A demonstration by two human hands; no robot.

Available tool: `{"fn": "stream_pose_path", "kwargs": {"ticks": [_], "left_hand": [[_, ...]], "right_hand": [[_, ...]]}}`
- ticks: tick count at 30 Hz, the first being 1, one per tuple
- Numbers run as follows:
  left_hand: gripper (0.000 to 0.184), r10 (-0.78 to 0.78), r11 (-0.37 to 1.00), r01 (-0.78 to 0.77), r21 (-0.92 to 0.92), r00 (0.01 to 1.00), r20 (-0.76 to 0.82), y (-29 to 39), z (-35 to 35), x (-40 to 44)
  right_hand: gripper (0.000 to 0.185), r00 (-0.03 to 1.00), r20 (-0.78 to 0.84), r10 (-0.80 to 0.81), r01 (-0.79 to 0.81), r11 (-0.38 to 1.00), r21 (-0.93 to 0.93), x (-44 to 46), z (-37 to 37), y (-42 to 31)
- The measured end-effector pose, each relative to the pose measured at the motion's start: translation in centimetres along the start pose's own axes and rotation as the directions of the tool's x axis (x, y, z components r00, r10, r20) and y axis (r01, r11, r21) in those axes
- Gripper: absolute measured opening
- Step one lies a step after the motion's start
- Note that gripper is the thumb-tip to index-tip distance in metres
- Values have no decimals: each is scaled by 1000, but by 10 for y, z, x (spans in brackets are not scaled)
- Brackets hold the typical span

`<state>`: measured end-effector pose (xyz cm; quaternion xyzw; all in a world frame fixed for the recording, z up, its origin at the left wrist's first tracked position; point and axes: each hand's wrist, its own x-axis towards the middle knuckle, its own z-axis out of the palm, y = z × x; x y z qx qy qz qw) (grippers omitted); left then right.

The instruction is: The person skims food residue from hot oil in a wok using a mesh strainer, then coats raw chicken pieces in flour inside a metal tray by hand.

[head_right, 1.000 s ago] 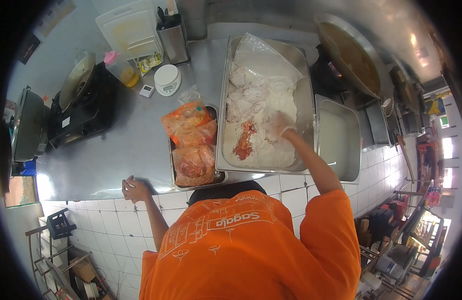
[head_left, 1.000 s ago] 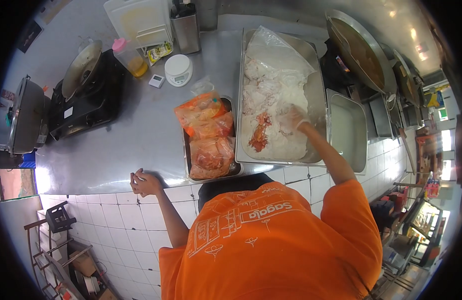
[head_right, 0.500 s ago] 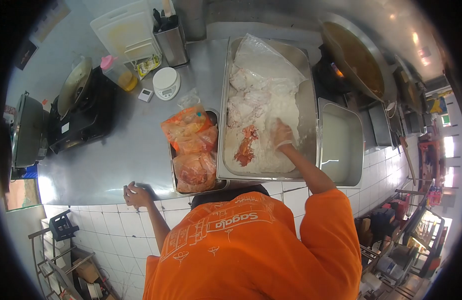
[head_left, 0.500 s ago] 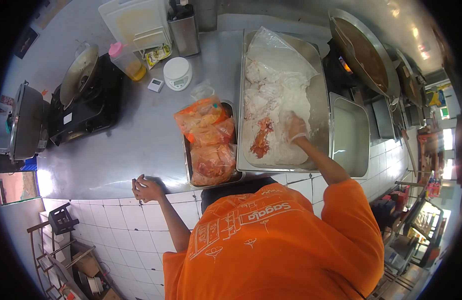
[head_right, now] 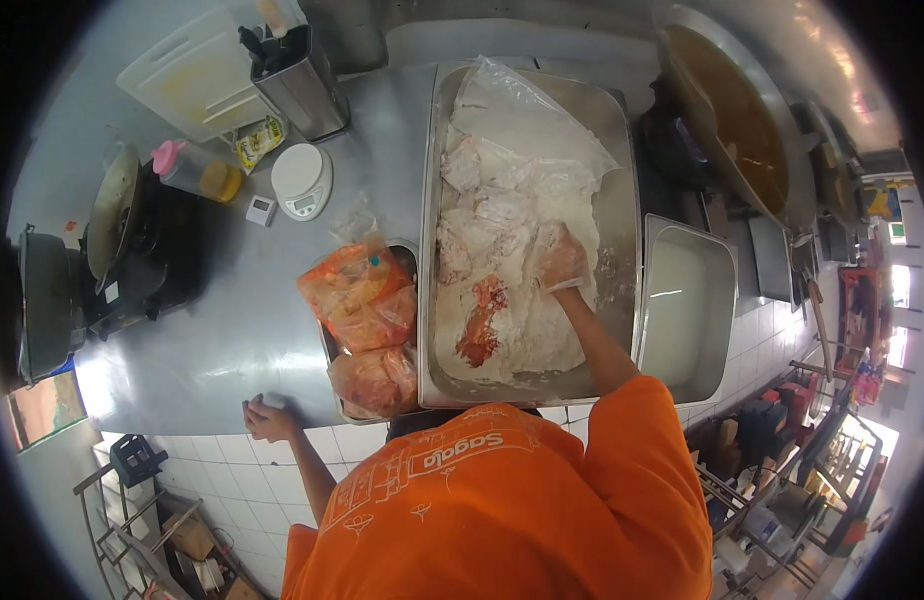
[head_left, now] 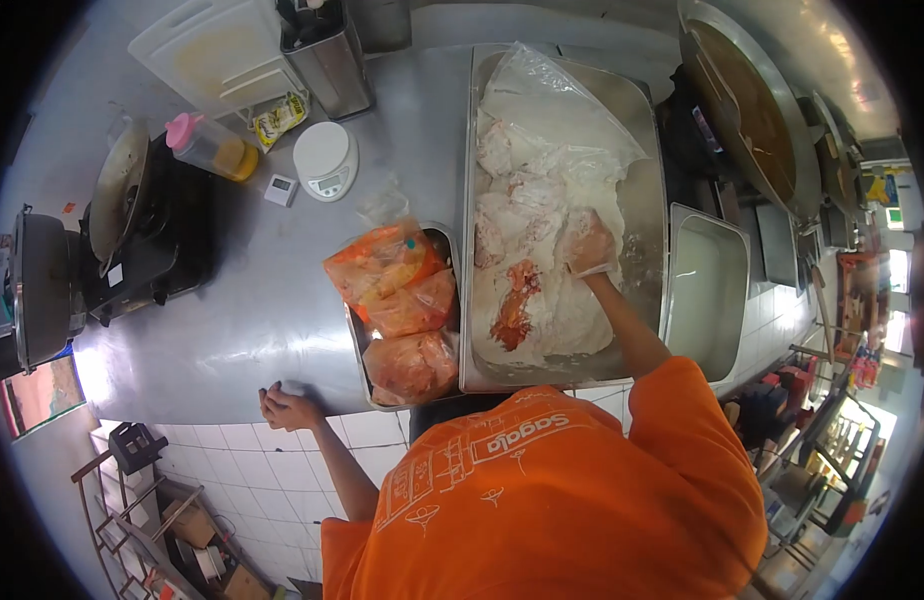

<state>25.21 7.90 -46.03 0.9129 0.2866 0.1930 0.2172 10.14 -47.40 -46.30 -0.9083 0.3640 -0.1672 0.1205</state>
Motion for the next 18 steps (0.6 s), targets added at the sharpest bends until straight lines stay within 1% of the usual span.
{"fn": "stream_pose_path", "kwargs": {"ticks": [2, 3, 4, 5, 6, 7, 9, 10, 11, 12, 13, 15, 16, 17, 18], "left_hand": [[53, 72, 996, -73, -45, 997, -31, -11, 5, 2], [54, 72, 993, -75, -89, 997, -33, -19, 9, 4], [53, 71, 995, -70, -76, 997, 9, 1, -6, -3], [52, 68, 997, -68, -48, 998, 1, -3, -3, -2], [51, 62, 998, -63, -22, 998, -11, -6, -1, -1], [49, 38, 999, -38, -15, 999, -6, -4, -3, -2], [47, 14, 1000, -14, -16, 1000, 1, 0, -7, -4], [47, 16, 1000, -17, -25, 1000, -5, -4, -5, -1], [46, 9, 1000, -9, -29, 1000, -4, -6, -2, 0], [45, 1, 1000, -1, -31, 1000, 1, -9, 0, 0], [43, -15, 999, 16, -50, 1000, 19, -9, 0, 0], [42, -25, 998, 27, -55, 999, 27, -6, -2, -1], [41, -34, 998, 36, -56, 999, 32, -6, -2, -1], [41, -35, 998, 37, -60, 999, 32, -5, -3, -1], [41, -40, 997, 43, -67, 999, 36, -5, -3, -2]], "right_hand": [[46, 982, -153, 108, -84, 984, 156, 0, 21, 16], [46, 984, -137, 114, -92, 983, 156, -4, 21, 19], [44, 964, -100, 246, -218, 949, 227, 6, 22, 19], [41, 926, -60, 373, -341, 894, 290, 16, 22, 19], [37, 911, -28, 412, -381, 865, 327, 20, 22, 25], [34, 921, 12, 390, -367, 854, 368, 23, 25, 38], [28, 976, 76, 206, -219, 884, 412, 30, 35, 74], [26, 988, 127, 83, -129, 903, 410, 32, 22, 74], [27, 975, 217, -53, -17, 952, 306, 33, 5, 78], [27, 935, 302, -188, 122, 967, 225, 34, -23, 70], [27, 854, 486, -184, 95, 975, 202, 32, -38, 66], [26, 741, 650, -169, 75, 983, 170, 28, -60, 54], [27, 624, 780, -57, 246, 961, -126, 26, -64, 36], [27, 519, 848, 107, 437, 819, -371, 23, -67, 18], [27, 523, 846, 106, 437, 818, -373, 21, -68, 7]]}}
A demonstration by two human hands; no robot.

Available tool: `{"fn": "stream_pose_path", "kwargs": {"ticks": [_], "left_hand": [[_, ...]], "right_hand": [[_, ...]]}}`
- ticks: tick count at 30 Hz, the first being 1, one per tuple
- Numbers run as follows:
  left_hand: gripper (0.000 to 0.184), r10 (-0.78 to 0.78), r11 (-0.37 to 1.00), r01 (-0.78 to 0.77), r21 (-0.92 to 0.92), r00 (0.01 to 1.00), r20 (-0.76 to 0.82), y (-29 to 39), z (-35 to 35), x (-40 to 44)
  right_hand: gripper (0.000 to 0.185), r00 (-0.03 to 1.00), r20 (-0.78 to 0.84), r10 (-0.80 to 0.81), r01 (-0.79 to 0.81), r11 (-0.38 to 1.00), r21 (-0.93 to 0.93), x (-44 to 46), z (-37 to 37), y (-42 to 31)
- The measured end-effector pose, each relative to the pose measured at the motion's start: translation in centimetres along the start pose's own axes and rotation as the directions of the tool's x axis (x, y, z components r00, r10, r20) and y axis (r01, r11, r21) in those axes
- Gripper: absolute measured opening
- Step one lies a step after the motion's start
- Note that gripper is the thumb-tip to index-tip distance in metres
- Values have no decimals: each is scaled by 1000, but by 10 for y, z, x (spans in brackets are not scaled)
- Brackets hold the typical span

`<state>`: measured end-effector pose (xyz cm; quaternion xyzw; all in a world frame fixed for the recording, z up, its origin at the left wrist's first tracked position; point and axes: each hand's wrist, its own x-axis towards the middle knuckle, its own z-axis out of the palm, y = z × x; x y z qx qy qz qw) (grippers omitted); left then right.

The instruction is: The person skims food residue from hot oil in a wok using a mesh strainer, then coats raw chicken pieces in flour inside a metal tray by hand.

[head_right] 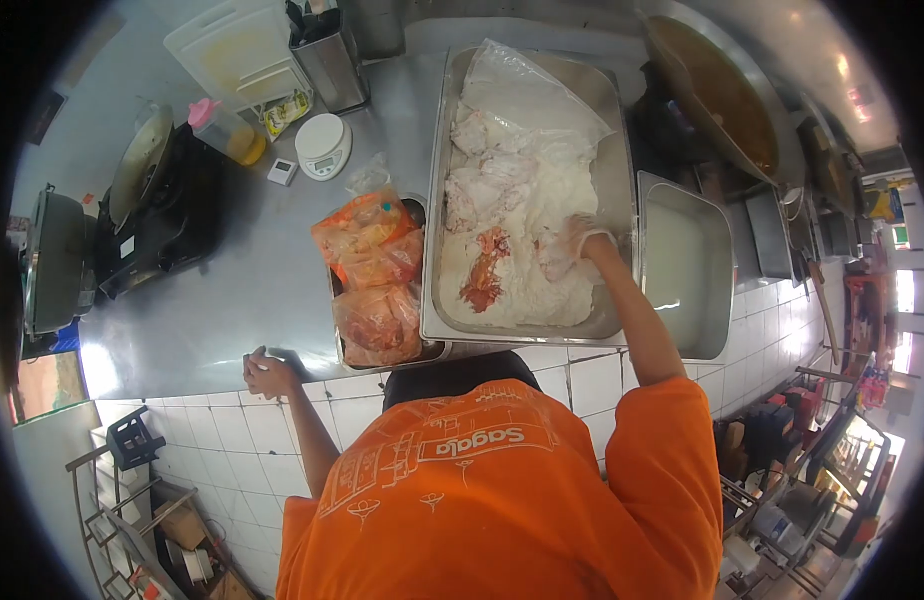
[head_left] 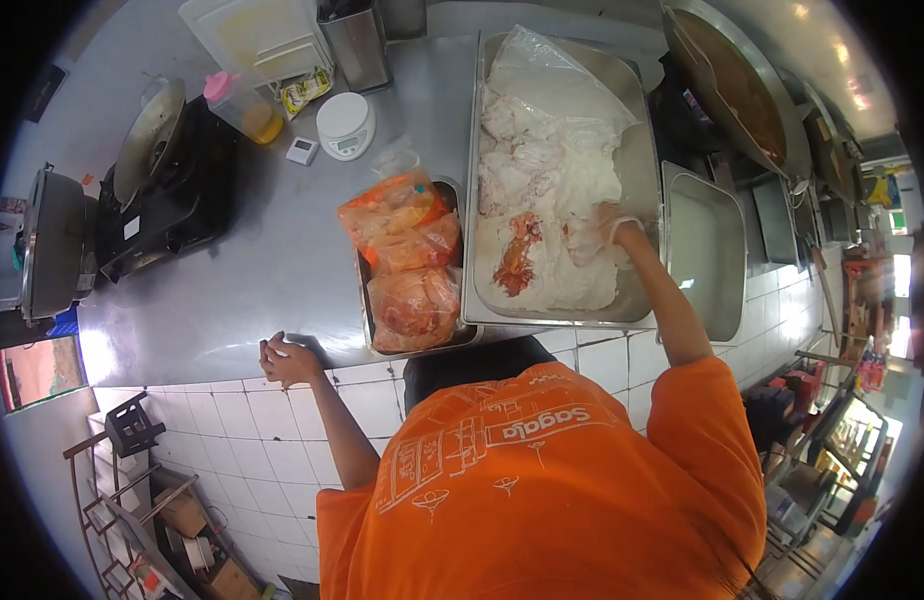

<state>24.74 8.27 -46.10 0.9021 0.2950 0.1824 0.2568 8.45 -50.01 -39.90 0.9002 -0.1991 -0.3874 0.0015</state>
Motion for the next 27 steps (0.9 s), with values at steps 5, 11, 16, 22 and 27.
{"fn": "stream_pose_path", "kwargs": {"ticks": [5, 11, 16, 22, 27], "left_hand": [[40, -21, 1000, 21, -17, 1000, -15, -1, 2, 1], [41, -34, 999, 34, -6, 999, 13, 4, -3, 0], [41, -24, 999, 24, 39, 1000, -4, 1, 0, 0], [40, -33, 998, 33, 45, 999, -13, -1, 3, 2], [38, -10, 997, 11, 72, 1000, -12, 0, 2, 2]], "right_hand": [[31, 896, -420, -147, 109, 987, -115, -40, -37, -48], [45, 982, -119, -150, 141, 987, -79, -20, -41, -47], [43, 978, -109, -175, 183, 981, 64, -20, -42, -33], [49, 878, -477, -41, 223, 917, 332, 0, 25, -32], [39, 642, -765, 44, 211, 949, 232, 26, 46, -35]]}}
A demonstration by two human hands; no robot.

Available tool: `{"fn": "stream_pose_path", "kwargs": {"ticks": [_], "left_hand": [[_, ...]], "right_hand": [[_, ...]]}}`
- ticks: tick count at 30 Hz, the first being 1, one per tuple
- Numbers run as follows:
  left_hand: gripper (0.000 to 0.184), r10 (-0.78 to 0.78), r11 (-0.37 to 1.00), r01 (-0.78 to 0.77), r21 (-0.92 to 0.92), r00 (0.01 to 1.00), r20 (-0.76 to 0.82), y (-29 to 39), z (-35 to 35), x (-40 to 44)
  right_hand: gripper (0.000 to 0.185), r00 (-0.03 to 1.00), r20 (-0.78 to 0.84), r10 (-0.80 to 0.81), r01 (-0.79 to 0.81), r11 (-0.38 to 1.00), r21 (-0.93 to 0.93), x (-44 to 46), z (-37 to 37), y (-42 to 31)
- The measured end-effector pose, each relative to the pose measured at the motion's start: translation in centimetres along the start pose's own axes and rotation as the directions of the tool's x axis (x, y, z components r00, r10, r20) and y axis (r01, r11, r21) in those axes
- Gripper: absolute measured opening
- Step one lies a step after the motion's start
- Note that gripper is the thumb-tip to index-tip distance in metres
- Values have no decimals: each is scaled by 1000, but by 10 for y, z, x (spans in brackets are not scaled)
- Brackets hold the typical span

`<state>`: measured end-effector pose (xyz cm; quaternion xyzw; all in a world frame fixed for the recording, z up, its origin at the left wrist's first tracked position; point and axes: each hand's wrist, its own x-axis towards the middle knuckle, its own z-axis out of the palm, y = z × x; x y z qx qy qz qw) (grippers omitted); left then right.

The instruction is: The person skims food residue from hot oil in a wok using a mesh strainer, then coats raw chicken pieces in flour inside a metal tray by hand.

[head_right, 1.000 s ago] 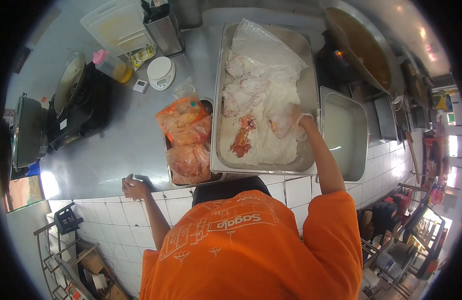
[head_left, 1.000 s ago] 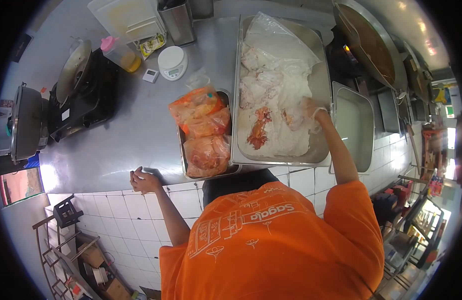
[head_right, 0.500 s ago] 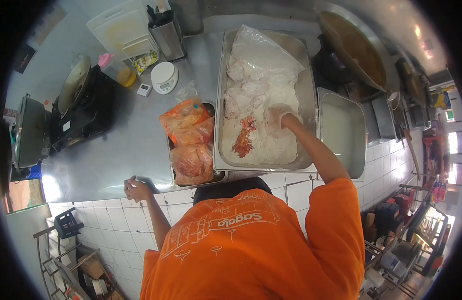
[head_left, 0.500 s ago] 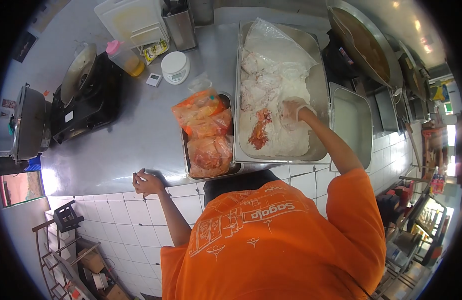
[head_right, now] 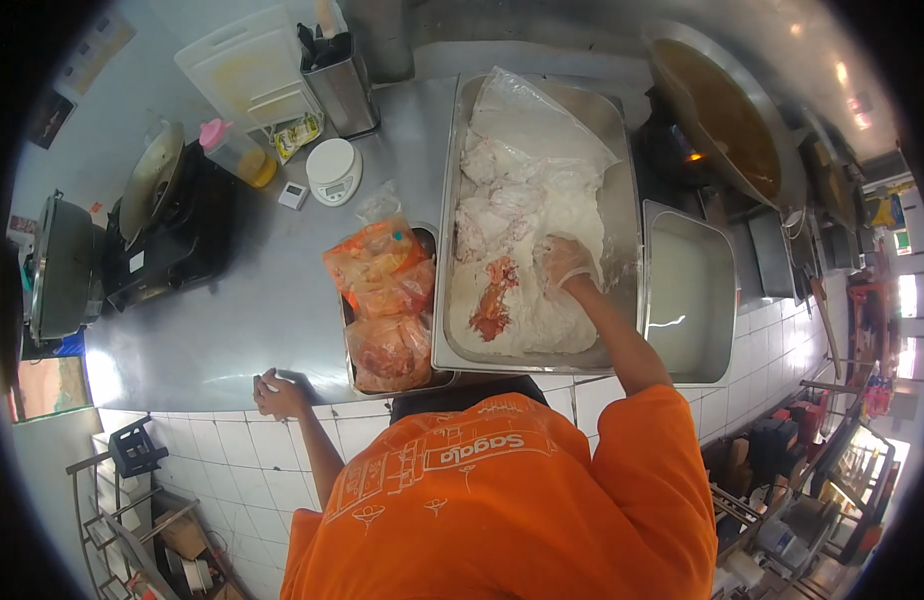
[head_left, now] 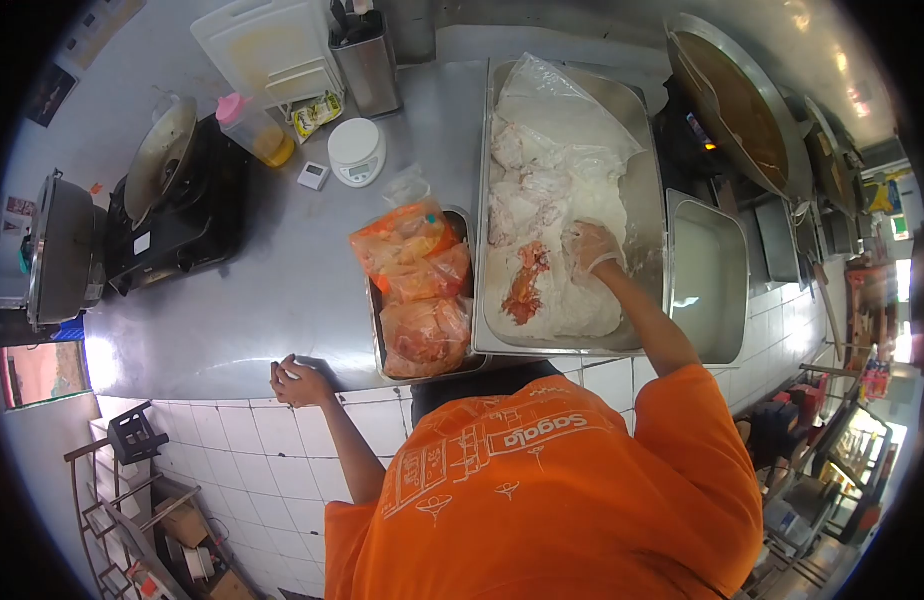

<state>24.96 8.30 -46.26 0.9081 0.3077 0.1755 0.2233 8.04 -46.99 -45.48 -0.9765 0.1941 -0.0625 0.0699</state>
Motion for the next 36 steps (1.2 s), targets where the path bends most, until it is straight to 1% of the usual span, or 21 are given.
{"fn": "stream_pose_path", "kwargs": {"ticks": [2, 3, 5, 6, 8, 9, 11, 12, 13, 14, 15, 17, 21, 23, 24, 25, 26, 29, 33, 35, 36], "left_hand": [[37, 32, 999, -32, 23, 999, -18, -4, 2, 2], [37, 38, 999, -38, 28, 999, -17, 0, 0, 2], [38, 16, 1000, -16, 16, 1000, -9, 6, -4, -2], [39, 12, 999, -12, 30, 1000, 2, 6, -4, -1], [40, 5, 999, -5, 37, 1000, 11, 10, -3, -1], [41, 0, 999, 0, 38, 1000, 14, 9, -4, -1], [43, -8, 1000, 8, 23, 1000, 22, 8, 2, 0], [43, -1, 999, 1, 41, 1000, 3, 7, 2, -1], [44, 10, 998, -9, 57, 1000, -18, 8, 1, 0], [43, -1, 999, 2, 50, 1000, -24, 8, 2, 0], [43, 1, 999, 0, 50, 1000, -29, 4, -1, 0], [44, 20, 999, -19, 38, 1000, -14, 2, 2, 1], [45, 26, 999, -25, 42, 1000, -6, -1, 2, 3], [44, 18, 999, -18, 34, 1000, 1, 1, 1, 3], [44, 15, 999, -15, 33, 1000, 0, 0, 2, 2], [44, 11, 999, -11, 32, 1000, -2, -1, 2, 2], [44, 12, 1000, -12, 27, 1000, 1, -2, 2, 2], [43, -14, 999, 14, 51, 1000, -8, -4, 6, 3], [43, -11, 1000, 11, 26, 1000, -25, -7, 9, 5], [42, -10, 1000, 10, 12, 1000, -21, -9, 8, 5], [41, -5, 1000, 5, 5, 1000, -18, -7, 7, 4]], "right_hand": [[32, 971, 58, 233, -235, 972, 27, 7, -21, -24], [32, 969, 62, 239, -241, 970, 30, 8, -17, -24], [30, 974, -84, 211, -201, 974, 108, 5, -9, -18], [30, 973, -71, 218, -210, 972, 106, 2, 3, -13], [28, 947, -193, 257, -178, 920, 349, 0, 29, 3], [28, 948, -182, 259, -185, 919, 348, 0, 29, 1], [30, 934, -346, 87, -91, 996, 2, 6, 17, -5], [30, 937, -339, 84, -88, 996, 2, 15, 7, -7], [34, 943, -117, 312, -311, 950, 29, 27, -3, -9], [39, 849, 113, 516, -520, 854, 5, 34, -6, -12], [39, 849, 114, 515, -520, 854, 11, 38, -4, -12], [44, 903, -185, 387, -398, 917, -21, 56, -4, -9], [38, 847, -180, 499, -493, 866, 83, 55, 21, 27], [42, 885, -311, 347, -323, 938, 129, 45, 36, 79], [41, 936, -85, 341, -339, 940, 39, 43, -11, 50], [39, 936, 160, 314, -310, 949, -54, 43, -67, 13], [37, 883, 382, 272, -245, 962, -117, 43, -124, -25], [35, 934, 348, 85, -19, 982, -189, -10, -77, -19], [34, 916, 400, -23, 130, 962, -241, -36, -49, -17], [34, 967, 173, -187, 226, 943, -244, -40, -41, -5], [34, 968, 172, -182, 220, 944, -245, -34, -41, 3]]}}
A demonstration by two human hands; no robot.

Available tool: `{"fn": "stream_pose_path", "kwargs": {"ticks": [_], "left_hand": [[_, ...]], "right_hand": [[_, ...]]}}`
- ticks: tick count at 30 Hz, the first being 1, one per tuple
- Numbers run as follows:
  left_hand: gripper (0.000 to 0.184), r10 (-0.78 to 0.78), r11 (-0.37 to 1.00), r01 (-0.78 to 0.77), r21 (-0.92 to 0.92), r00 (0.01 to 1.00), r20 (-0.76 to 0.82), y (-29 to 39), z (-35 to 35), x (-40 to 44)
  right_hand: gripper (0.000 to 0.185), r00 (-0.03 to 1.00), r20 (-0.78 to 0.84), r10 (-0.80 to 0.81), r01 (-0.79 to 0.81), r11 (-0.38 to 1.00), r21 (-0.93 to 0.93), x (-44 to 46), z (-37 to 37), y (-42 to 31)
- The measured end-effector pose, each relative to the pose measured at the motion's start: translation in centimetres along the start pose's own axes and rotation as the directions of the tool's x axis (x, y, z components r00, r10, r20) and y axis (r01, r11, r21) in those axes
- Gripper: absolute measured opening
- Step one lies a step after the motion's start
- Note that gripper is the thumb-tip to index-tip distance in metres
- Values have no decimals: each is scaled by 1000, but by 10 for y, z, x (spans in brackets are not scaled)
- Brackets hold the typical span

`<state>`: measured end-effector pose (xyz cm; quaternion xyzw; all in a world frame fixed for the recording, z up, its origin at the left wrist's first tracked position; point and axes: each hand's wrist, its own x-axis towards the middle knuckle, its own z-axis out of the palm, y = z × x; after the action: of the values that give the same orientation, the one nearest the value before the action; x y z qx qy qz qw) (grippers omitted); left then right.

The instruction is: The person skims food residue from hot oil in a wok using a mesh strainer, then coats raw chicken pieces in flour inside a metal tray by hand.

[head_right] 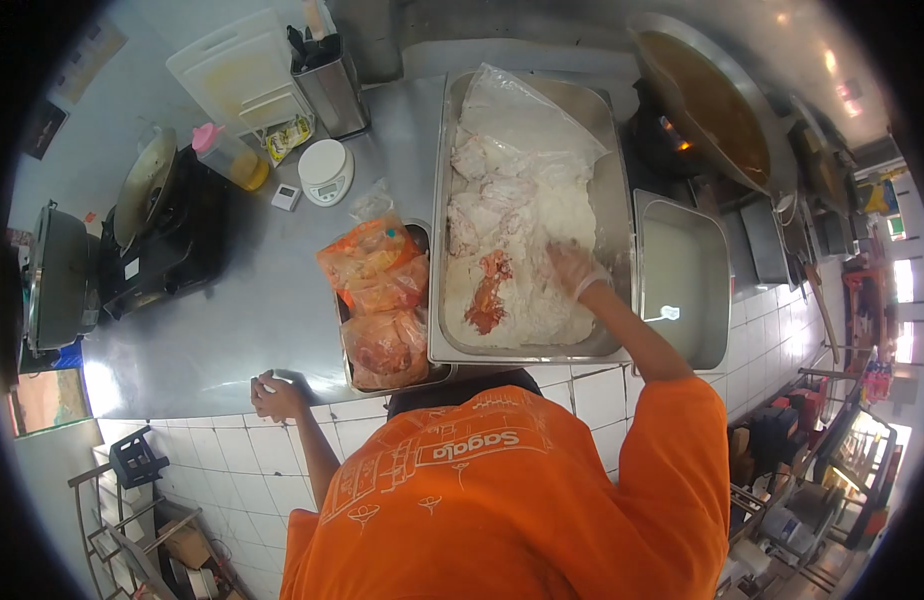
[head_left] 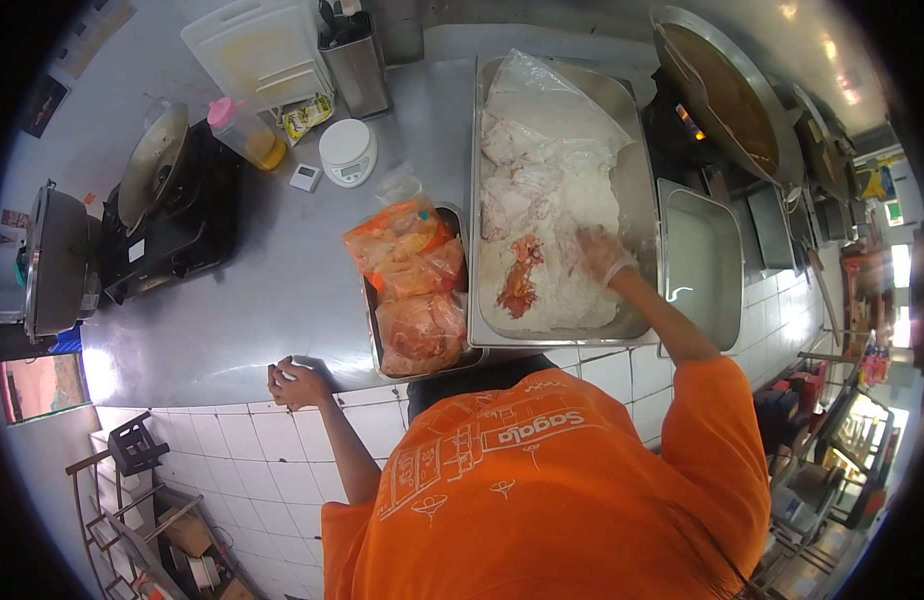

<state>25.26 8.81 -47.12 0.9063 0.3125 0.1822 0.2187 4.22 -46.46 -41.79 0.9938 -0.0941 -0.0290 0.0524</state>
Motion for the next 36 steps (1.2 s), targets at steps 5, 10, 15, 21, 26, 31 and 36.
{"fn": "stream_pose_path", "kwargs": {"ticks": [5, 10, 15, 21, 26, 31, 36], "left_hand": [[39, -16, 1000, 16, -16, 1000, 1, 3, -6, -3], [39, -13, 1000, 13, -27, 1000, 21, 7, -8, -3], [40, -14, 1000, 14, -10, 1000, 27, 5, -8, -5], [38, -18, 999, 20, -37, 999, 36, 8, -10, -6], [38, -37, 998, 40, -41, 998, 52, 8, -11, -5], [38, -17, 999, 18, -32, 999, 40, 8, -10, -5], [37, -12, 999, 14, -38, 999, 38, 8, -11, -5]], "right_hand": [[23, 904, 420, 81, -144, 982, 120, 13, -60, -12], [22, 937, 349, 23, -63, 992, 105, -13, -59, -46], [26, 975, 223, -19, -38, 968, 248, -3, -29, -27], [41, 990, 141, 22, -120, 668, 735, 48, -55, 36], [56, 822, 536, 194, -524, 628, 576, 69, -50, -28], [71, 884, 170, 435, -462, 758, 461, 45, -44, -121], [49, 866, 439, 240, -485, 616, 621, 44, -69, -94]]}}
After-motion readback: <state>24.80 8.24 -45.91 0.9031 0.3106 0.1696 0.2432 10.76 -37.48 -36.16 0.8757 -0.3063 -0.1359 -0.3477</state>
